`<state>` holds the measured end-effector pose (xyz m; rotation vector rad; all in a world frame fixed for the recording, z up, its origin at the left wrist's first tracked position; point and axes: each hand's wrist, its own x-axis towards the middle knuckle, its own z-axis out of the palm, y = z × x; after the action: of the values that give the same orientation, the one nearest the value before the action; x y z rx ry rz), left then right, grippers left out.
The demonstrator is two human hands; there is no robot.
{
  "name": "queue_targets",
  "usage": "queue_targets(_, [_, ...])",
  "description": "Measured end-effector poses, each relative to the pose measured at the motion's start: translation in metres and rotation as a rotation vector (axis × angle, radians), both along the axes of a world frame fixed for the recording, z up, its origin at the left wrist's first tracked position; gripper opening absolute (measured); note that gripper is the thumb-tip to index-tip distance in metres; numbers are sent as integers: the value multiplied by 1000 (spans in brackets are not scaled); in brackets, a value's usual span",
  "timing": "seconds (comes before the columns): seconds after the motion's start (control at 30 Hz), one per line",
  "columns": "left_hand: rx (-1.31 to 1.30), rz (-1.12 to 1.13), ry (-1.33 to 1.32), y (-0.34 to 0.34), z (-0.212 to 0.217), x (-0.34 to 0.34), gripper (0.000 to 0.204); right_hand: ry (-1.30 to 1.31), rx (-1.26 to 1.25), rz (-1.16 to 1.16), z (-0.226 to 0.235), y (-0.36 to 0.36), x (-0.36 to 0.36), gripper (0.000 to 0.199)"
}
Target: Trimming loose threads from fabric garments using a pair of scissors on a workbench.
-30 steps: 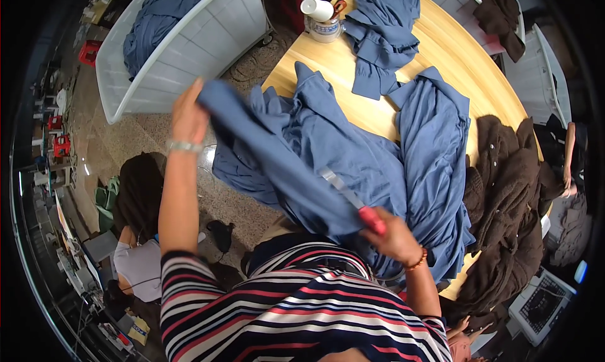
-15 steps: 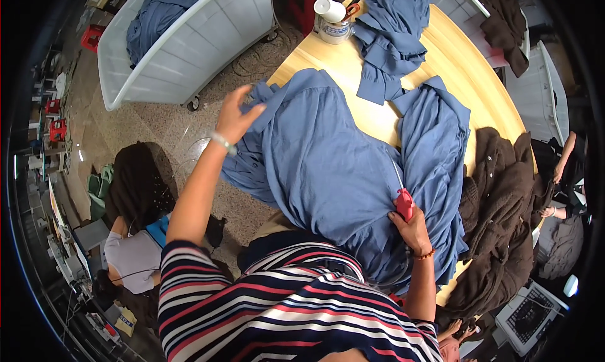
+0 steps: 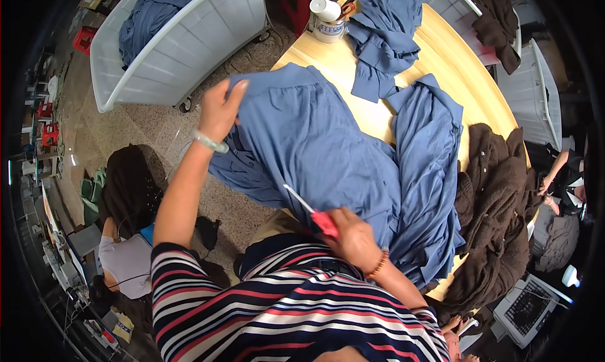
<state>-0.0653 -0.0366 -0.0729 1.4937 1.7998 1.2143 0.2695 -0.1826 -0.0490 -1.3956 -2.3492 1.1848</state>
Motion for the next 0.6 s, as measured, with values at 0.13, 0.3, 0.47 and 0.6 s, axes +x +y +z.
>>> queue_targets(0.13, [-314,-250,-125,35,42,61,32,-130,32,-12,-33,-7,-37,45])
queue_targets(0.3, [-385,-344,-208,62,38,109,37,-305,134,-46,-55,-22,-43,29])
queue_targets(0.47, [-326,-498,-319,73,53,133,37,-56,14,-90,-20,-22,2,34])
queue_targets(0.6, [-245,-524,-252,86,66,137,34,-53,-34,-393,5,-25,55,31])
